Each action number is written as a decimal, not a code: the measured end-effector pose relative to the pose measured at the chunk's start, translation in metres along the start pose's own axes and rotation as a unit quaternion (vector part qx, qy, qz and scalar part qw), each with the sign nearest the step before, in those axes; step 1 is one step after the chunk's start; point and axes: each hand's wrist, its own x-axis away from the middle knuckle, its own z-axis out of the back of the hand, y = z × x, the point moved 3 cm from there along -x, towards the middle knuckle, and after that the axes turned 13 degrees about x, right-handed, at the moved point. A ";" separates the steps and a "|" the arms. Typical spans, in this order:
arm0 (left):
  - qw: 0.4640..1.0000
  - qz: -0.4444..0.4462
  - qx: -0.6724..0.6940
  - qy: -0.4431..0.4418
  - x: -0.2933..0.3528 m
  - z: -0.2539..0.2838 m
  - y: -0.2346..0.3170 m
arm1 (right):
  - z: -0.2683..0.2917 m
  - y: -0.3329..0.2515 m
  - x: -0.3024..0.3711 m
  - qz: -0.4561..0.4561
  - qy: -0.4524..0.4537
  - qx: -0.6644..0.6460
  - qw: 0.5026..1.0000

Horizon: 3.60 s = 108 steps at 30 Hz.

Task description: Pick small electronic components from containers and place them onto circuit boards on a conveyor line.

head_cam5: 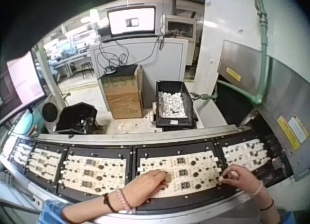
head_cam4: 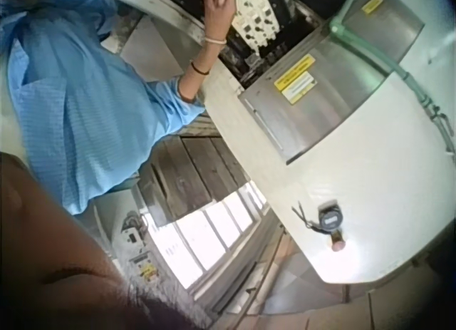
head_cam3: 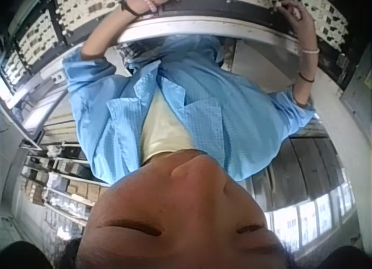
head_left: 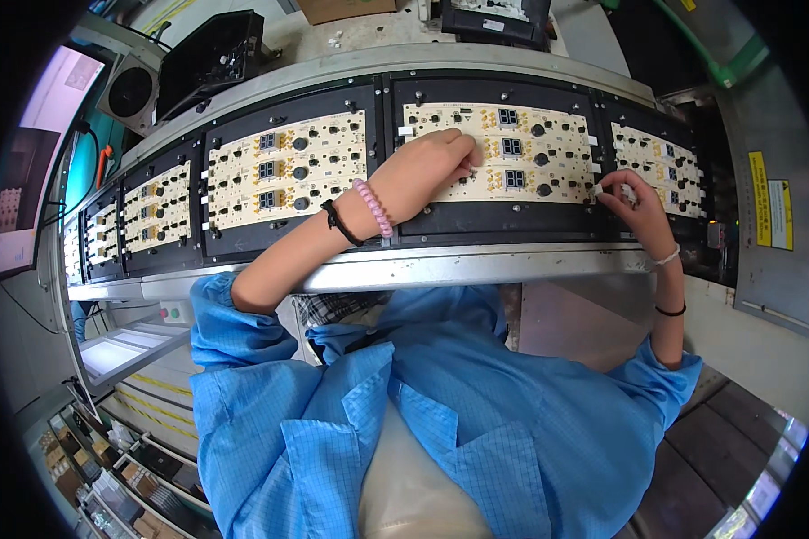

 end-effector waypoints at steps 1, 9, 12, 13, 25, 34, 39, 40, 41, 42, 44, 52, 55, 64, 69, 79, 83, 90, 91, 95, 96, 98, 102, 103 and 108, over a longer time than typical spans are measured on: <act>1.000 -0.005 -0.018 0.001 0.001 0.001 0.002 | 0.005 -0.008 0.003 0.014 0.025 0.105 0.994; 0.999 -0.009 -0.037 0.030 0.008 0.012 0.007 | -0.002 -0.032 0.010 0.067 0.076 0.310 0.945; 0.998 -0.019 -0.054 0.023 0.008 0.011 0.007 | -0.001 -0.029 0.011 0.072 0.066 0.317 0.943; 0.999 -0.020 -0.037 0.029 0.008 0.011 0.008 | -0.001 -0.029 0.012 0.084 0.072 0.313 0.943; 0.996 -0.045 -0.041 0.058 0.016 0.017 0.007 | -0.003 -0.036 0.007 0.045 0.041 0.317 0.946; 0.997 -0.039 -0.036 0.052 0.021 0.019 0.004 | 0.000 -0.038 0.001 0.098 0.045 0.313 0.944; 0.998 -0.033 -0.025 0.049 0.025 0.019 0.005 | 0.001 -0.034 -0.006 0.068 0.006 0.316 0.946; 0.998 -0.032 -0.013 0.050 0.026 0.019 0.006 | 0.000 -0.032 -0.005 0.070 0.009 0.311 0.948; 0.998 -0.033 -0.001 0.051 0.026 0.021 0.007 | -0.001 -0.033 -0.004 0.071 0.011 0.306 0.949; 0.998 -0.033 -0.001 0.052 0.026 0.023 0.007 | -0.001 -0.034 -0.004 0.072 0.011 0.307 0.949; 0.998 -0.018 0.030 0.050 0.026 0.028 0.004 | -0.002 -0.035 -0.004 0.053 0.017 0.329 0.943; 0.996 -0.005 0.025 0.083 0.057 0.067 0.015 | 0.005 -0.030 -0.008 0.035 -0.013 0.309 0.950; 0.992 0.030 0.022 0.123 0.088 0.092 0.012 | 0.007 -0.039 -0.018 0.020 0.026 0.206 0.978; 0.953 0.140 -0.069 0.260 0.194 0.182 -0.014 | -0.054 -0.097 -0.095 -0.059 -0.090 -0.640 0.761; 0.932 0.147 -0.142 0.300 0.222 0.212 -0.023 | -0.127 -0.157 -0.131 -0.042 -0.237 -0.597 0.765; 0.937 0.064 -0.256 0.227 0.216 0.243 -0.052 | -0.196 -0.221 -0.154 0.054 -0.266 -0.447 0.852; 0.951 0.031 -0.237 0.193 0.203 0.240 -0.057 | -0.202 -0.226 -0.154 0.062 -0.258 -0.427 0.864; 0.945 0.030 -0.290 0.150 0.181 0.224 -0.064 | -0.206 -0.209 -0.157 0.094 -0.229 -0.489 0.837; 0.944 0.033 -0.293 0.145 0.179 0.224 -0.065 | -0.205 -0.210 -0.158 0.093 -0.227 -0.489 0.837; 0.938 0.051 -0.310 0.142 0.176 0.221 -0.066 | -0.200 -0.217 -0.155 0.039 -0.191 -0.432 0.881; 0.939 0.051 -0.310 0.141 0.176 0.221 -0.067 | -0.200 -0.221 -0.155 0.043 -0.191 -0.401 0.895; 0.939 0.040 -0.309 0.144 0.176 0.221 -0.068 | -0.201 -0.227 -0.154 0.049 -0.191 -0.388 0.900; 0.942 0.037 -0.300 0.144 0.175 0.221 -0.068 | -0.201 -0.229 -0.152 0.059 -0.179 -0.363 0.912; 0.942 0.027 -0.310 0.129 0.174 0.221 -0.069 | -0.201 -0.229 -0.152 0.058 -0.179 -0.364 0.912; 0.918 0.015 -0.383 0.103 0.173 0.216 -0.065 | -0.198 -0.224 -0.154 0.078 -0.149 -0.351 0.921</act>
